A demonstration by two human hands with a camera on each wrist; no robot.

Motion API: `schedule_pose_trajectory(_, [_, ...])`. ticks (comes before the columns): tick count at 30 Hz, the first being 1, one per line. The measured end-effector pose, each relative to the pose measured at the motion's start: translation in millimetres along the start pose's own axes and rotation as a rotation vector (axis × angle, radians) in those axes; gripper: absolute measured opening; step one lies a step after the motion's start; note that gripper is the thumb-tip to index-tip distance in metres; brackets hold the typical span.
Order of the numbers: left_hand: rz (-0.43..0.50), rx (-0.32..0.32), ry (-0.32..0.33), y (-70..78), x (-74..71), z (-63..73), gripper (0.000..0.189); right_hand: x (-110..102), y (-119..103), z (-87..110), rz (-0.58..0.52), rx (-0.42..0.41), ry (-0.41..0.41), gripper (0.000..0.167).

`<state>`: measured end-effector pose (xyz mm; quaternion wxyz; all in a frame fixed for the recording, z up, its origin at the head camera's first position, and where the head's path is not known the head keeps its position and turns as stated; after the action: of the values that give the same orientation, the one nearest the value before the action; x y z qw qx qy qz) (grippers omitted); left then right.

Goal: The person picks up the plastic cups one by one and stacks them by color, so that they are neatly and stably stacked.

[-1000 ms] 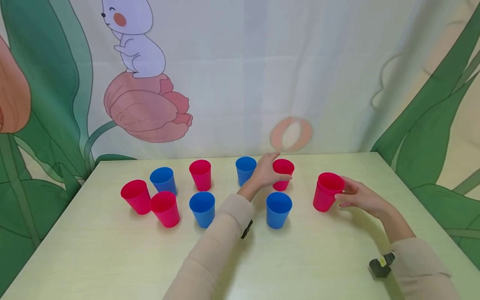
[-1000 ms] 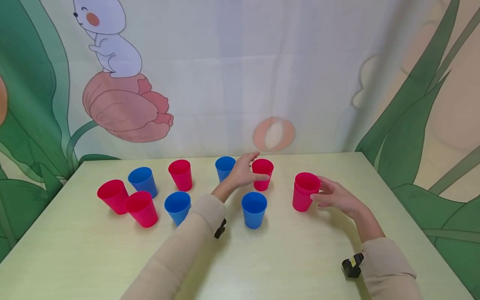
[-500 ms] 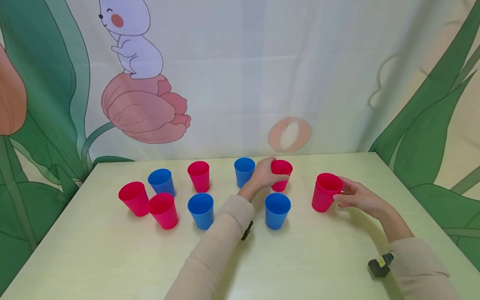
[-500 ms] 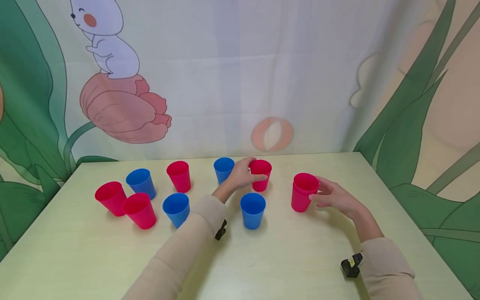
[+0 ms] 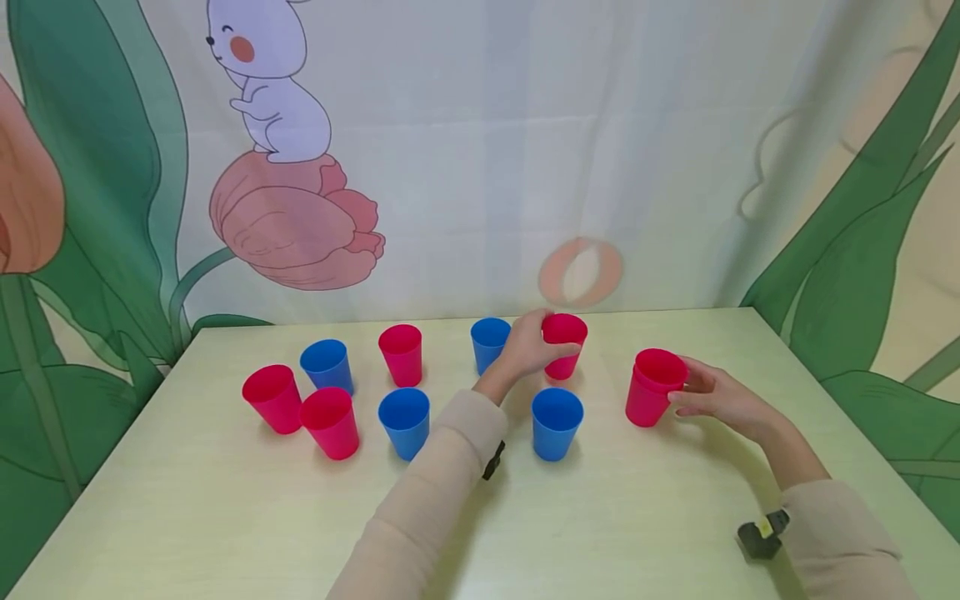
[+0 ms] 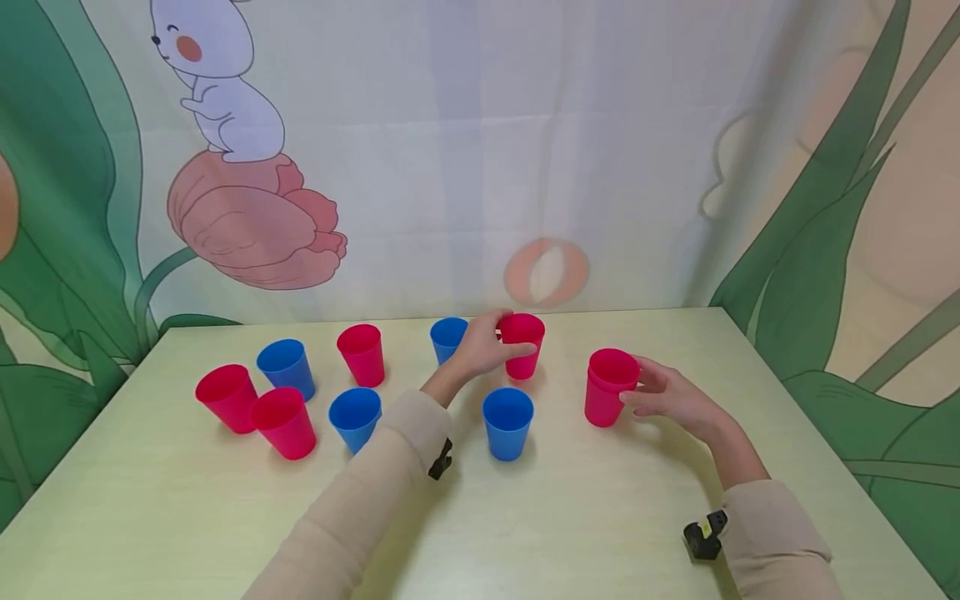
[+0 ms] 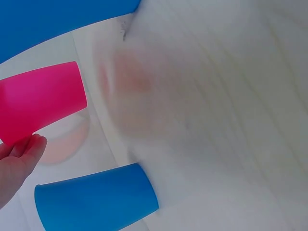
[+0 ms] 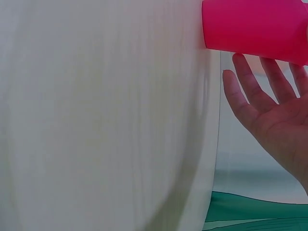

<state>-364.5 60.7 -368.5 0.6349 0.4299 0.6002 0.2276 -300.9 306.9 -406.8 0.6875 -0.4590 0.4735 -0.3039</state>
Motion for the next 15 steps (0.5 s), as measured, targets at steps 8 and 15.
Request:
schedule_pose_trajectory(8, [0.033,0.01,0.01,8.1,-4.3,3.3,0.069,-0.8,-2.7,4.5,0.017,-0.05,0.026,0.072])
schedule_pose_trajectory(15, [0.029,0.016,0.02,15.6,-10.4,8.2,0.069,-6.8,-8.4,8.5,0.03,-0.115,0.075,0.07])
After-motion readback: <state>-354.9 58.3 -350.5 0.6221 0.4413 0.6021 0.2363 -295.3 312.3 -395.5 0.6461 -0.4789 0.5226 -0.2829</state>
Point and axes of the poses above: each hand's wrist, its own z-axis away from the middle knuckle, its own x-axis out of the palm, y = z × x, the point moved 7 cm from there along -z, towards the middle knuckle, and after that the axes turned 1 degree about z, right-handed, at the moved point
